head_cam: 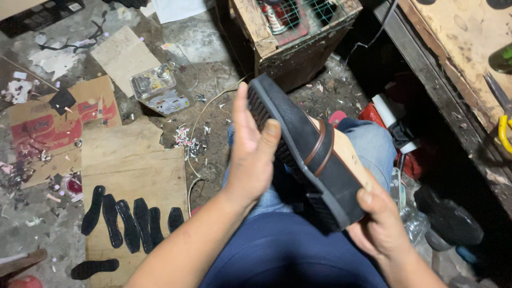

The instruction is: The person sits on the floor holding a shoe with a rubber sole on their lap. They scrape and trim the sole edge with a knife, hammer the sole, press and fit the sole to the shoe upper, then place the finished shoe on a rack and pick up another sole.

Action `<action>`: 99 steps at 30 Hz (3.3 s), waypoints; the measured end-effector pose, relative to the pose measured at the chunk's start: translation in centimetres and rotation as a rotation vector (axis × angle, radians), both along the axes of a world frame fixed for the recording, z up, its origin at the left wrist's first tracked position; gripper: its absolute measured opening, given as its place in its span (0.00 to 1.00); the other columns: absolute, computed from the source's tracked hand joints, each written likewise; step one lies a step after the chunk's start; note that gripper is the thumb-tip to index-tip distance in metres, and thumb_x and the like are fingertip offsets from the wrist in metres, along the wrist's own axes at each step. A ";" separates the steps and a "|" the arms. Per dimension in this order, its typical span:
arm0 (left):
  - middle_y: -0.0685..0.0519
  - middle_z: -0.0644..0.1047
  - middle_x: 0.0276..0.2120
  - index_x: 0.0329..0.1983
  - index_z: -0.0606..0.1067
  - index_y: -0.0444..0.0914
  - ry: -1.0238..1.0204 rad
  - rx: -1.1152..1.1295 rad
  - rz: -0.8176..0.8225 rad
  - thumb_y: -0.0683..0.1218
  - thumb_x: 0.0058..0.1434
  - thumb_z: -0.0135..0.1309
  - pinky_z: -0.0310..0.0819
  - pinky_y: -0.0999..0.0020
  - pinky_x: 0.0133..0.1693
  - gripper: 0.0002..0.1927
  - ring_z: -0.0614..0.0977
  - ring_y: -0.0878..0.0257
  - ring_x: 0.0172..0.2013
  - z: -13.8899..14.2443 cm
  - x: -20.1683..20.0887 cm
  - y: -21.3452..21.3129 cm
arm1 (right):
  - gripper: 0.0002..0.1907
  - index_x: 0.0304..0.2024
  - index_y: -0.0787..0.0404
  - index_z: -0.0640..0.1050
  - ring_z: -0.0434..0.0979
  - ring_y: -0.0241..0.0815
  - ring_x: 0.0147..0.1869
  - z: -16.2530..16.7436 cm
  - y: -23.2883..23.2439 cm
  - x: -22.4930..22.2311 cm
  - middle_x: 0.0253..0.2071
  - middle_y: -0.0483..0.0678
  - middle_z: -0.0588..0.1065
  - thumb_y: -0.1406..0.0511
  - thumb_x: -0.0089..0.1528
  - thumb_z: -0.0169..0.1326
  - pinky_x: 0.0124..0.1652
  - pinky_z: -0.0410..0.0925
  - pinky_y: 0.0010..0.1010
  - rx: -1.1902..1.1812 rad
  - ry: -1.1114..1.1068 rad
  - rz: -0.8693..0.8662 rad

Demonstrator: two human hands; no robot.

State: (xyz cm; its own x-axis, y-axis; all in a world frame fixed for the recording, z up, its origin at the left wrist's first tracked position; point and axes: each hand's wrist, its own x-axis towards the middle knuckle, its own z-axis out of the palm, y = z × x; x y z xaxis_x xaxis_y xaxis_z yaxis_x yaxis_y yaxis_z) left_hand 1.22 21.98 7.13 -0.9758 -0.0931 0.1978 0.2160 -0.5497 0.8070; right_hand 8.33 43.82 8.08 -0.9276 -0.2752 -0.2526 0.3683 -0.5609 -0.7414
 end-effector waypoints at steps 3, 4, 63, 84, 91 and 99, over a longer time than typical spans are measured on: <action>0.45 0.56 0.76 0.83 0.34 0.40 0.043 -0.134 -0.110 0.53 0.75 0.49 0.51 0.62 0.74 0.46 0.62 0.57 0.73 0.8 0.6 0.1 | 0.47 0.73 0.69 0.60 0.70 0.50 0.68 -0.1 -1.0 0.8 0.68 0.58 0.68 0.57 0.57 0.63 0.63 0.64 0.44 0.075 -0.018 0.004; 0.45 0.56 0.77 0.83 0.33 0.39 0.053 -0.160 -0.151 0.54 0.75 0.49 0.51 0.61 0.74 0.47 0.61 0.56 0.74 1.0 0.6 0.0 | 0.48 0.73 0.68 0.59 0.70 0.49 0.68 -0.2 -1.0 1.1 0.68 0.57 0.68 0.57 0.56 0.63 0.63 0.64 0.44 0.096 -0.034 0.021; 0.53 0.78 0.49 0.61 0.72 0.33 -0.162 -0.106 -0.455 0.50 0.64 0.62 0.74 0.71 0.50 0.26 0.79 0.67 0.48 2.1 3.0 -0.2 | 0.34 0.67 0.68 0.65 0.60 0.46 0.76 5.1 -1.0 -3.5 0.69 0.53 0.63 0.75 0.56 0.54 0.71 0.55 0.39 0.670 0.615 0.036; 0.47 0.82 0.52 0.63 0.74 0.32 -0.190 -0.099 -0.415 0.50 0.64 0.62 0.75 0.66 0.50 0.28 0.82 0.60 0.50 1.9 3.0 -0.5 | 0.29 0.64 0.65 0.67 0.72 0.41 0.62 3.7 -0.9 -3.3 0.58 0.50 0.70 0.73 0.59 0.55 0.58 0.68 0.34 0.622 0.485 0.081; 0.53 0.77 0.56 0.66 0.70 0.34 -0.173 0.010 -0.322 0.51 0.65 0.62 0.74 0.73 0.54 0.30 0.78 0.68 0.54 1.0 2.7 -0.6 | 0.35 0.66 0.65 0.69 0.69 0.56 0.65 5.5 -2.9 -3.5 0.63 0.58 0.66 0.63 0.58 0.63 0.63 0.63 0.39 1.214 1.066 0.040; 0.50 0.78 0.56 0.65 0.70 0.34 -0.266 0.266 -0.199 0.51 0.62 0.61 0.73 0.64 0.52 0.31 0.79 0.62 0.52 1.1 0.5 -3.3 | 0.14 0.34 0.57 0.76 0.77 0.49 0.57 4.8 -1.5 -1.5 0.55 0.52 0.76 0.57 0.58 0.67 0.53 0.69 0.32 1.076 1.080 0.322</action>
